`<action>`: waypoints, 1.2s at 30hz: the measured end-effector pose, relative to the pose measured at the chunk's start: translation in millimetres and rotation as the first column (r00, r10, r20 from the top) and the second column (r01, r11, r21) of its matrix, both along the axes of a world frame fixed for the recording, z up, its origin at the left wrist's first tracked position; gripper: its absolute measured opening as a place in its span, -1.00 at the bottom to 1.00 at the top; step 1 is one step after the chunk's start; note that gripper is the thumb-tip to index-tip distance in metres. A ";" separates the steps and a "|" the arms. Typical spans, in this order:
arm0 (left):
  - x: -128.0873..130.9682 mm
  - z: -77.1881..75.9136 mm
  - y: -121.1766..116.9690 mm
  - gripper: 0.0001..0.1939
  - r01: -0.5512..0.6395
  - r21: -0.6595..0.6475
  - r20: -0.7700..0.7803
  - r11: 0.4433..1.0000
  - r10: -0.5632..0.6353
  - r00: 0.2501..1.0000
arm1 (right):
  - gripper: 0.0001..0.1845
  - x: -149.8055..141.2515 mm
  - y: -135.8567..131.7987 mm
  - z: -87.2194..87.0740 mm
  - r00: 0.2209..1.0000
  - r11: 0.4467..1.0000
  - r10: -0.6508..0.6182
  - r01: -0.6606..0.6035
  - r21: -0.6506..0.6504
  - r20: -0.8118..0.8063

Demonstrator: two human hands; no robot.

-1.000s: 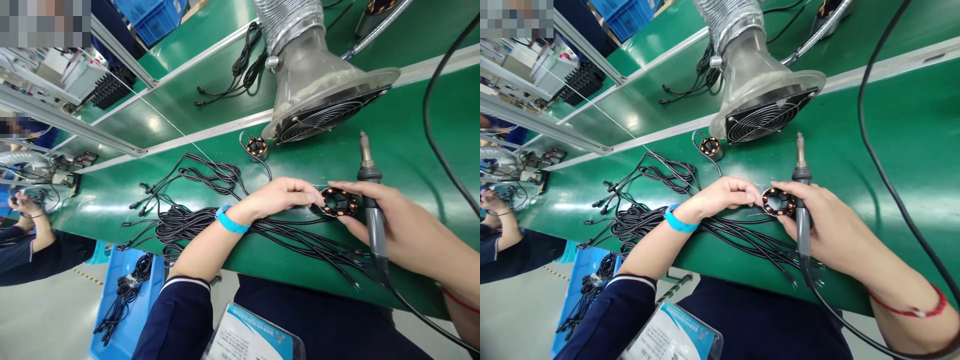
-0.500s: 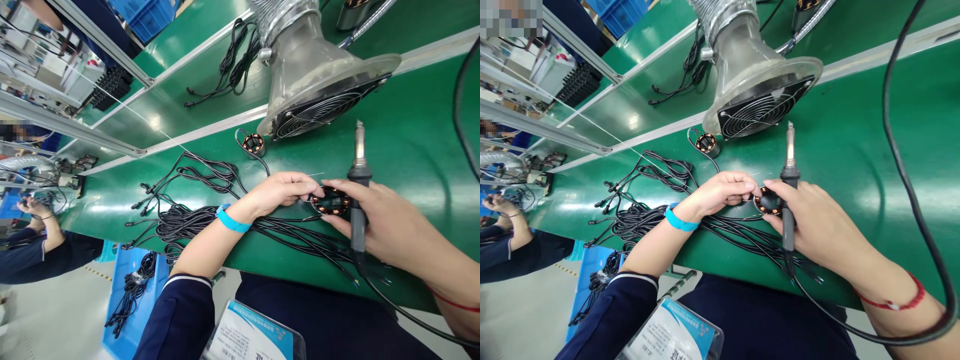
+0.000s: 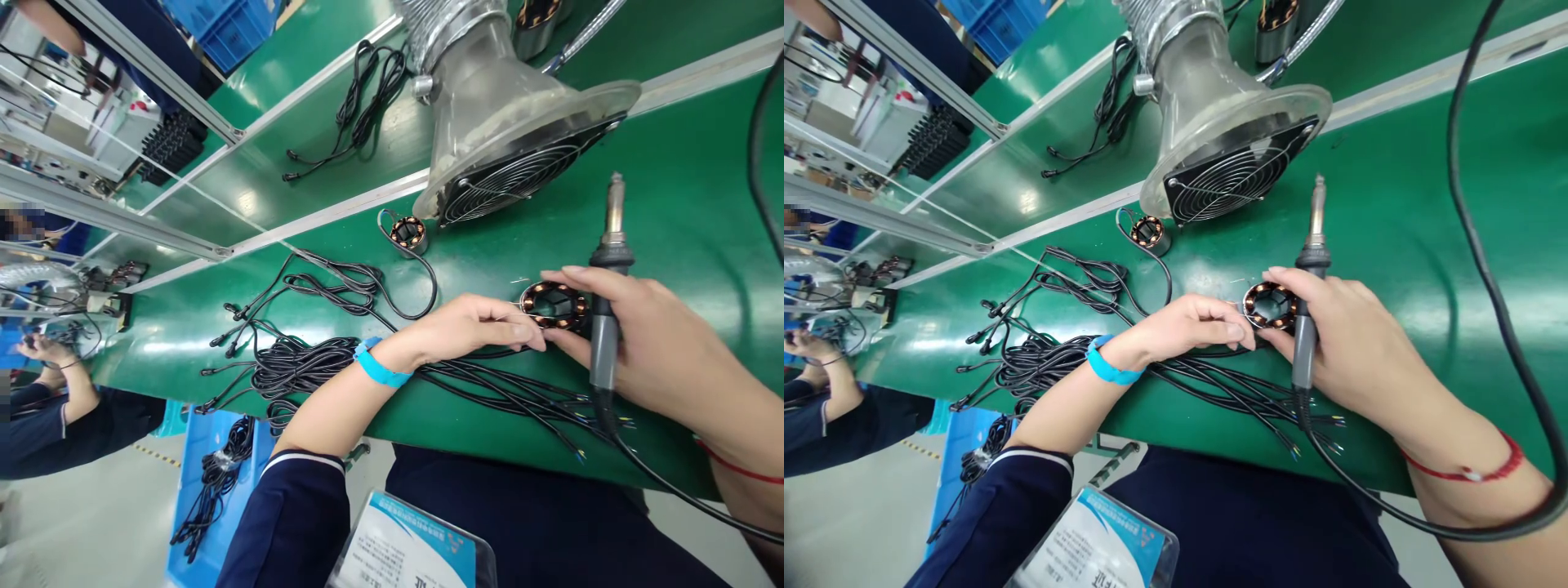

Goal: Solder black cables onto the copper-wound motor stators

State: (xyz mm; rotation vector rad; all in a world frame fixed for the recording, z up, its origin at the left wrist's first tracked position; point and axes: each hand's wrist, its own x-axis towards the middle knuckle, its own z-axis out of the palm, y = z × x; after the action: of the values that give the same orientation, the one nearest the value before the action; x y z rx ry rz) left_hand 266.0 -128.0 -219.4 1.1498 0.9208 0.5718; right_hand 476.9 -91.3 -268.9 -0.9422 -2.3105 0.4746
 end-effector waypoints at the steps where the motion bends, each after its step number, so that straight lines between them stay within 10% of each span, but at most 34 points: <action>1: 2.8 -1.3 -1.6 -0.74 -0.015 0.002 -0.007 1.000 0.015 1.000 | -0.37 1.4 1.8 -0.2 1.000 1.000 0.005 -0.005 -0.003 -0.003; 4: 13.0 -6.6 -9.6 -0.70 -0.009 0.188 -0.315 0.982 0.069 0.946 | -0.31 8.2 7.2 0.0 0.998 1.000 -0.004 0.002 -0.017 -0.067; 9: 27.9 -9.1 -22.2 -0.78 0.290 0.320 -0.763 0.902 0.063 0.643 | -0.30 18.2 3.4 10.9 0.973 0.985 -0.152 0.134 -0.111 -0.175; 16: 17.6 13.3 -21.2 -0.75 -0.099 0.179 -0.366 0.979 0.160 0.917 | -0.54 10.1 -14.1 42.0 0.872 0.912 -0.376 0.287 -0.293 -0.315; 28: 13.0 7.7 -16.1 -0.63 -0.134 -0.051 -0.133 0.990 0.126 0.983 | -0.44 3.1 -21.4 50.8 0.721 0.845 -0.383 0.021 -0.534 -0.577; 36: 19.4 15.2 -17.5 -0.73 -0.223 0.211 -0.012 0.952 0.231 0.973 | -0.55 -2.6 -22.5 38.1 0.842 0.899 -0.108 -0.144 -0.413 -0.528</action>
State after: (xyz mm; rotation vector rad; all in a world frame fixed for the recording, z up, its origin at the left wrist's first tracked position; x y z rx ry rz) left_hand 285.4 -145.5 -204.2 1.2531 1.0511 0.8533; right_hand 474.3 -113.7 -230.8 -0.8415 -1.7171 1.1525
